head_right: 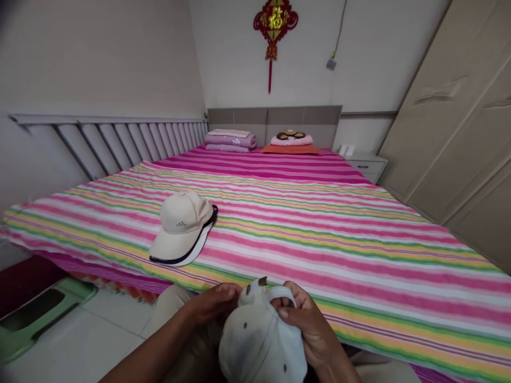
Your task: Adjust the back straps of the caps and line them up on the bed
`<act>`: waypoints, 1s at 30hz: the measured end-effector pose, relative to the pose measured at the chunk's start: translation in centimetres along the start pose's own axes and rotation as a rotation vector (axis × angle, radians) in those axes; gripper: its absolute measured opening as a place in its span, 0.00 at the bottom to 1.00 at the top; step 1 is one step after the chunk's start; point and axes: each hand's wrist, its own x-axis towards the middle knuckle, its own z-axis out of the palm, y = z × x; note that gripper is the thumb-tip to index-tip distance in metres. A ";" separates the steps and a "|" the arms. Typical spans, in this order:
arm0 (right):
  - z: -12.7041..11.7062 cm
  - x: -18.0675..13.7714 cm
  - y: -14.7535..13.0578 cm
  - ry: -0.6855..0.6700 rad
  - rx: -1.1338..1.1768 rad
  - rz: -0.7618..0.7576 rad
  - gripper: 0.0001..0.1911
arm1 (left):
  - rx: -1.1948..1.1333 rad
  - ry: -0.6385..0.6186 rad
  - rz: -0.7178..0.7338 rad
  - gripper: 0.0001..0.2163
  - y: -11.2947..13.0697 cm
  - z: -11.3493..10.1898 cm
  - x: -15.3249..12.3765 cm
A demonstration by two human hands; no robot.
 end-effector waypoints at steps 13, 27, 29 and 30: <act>-3.5 2.5 -3.8 0.455 0.104 -0.224 0.15 | -0.217 0.036 0.166 0.19 -7.8 -3.6 -2.4; -8.4 2.6 -2.6 0.776 0.367 -0.164 0.09 | -0.374 0.529 0.939 0.15 16.1 -7.0 -7.6; -8.4 2.8 -2.3 0.788 0.381 -0.177 0.09 | -0.451 0.600 1.015 0.15 18.0 -7.5 -7.7; -8.4 2.8 -2.2 0.793 0.390 -0.176 0.09 | -0.492 0.656 1.001 0.14 18.4 -7.9 -7.7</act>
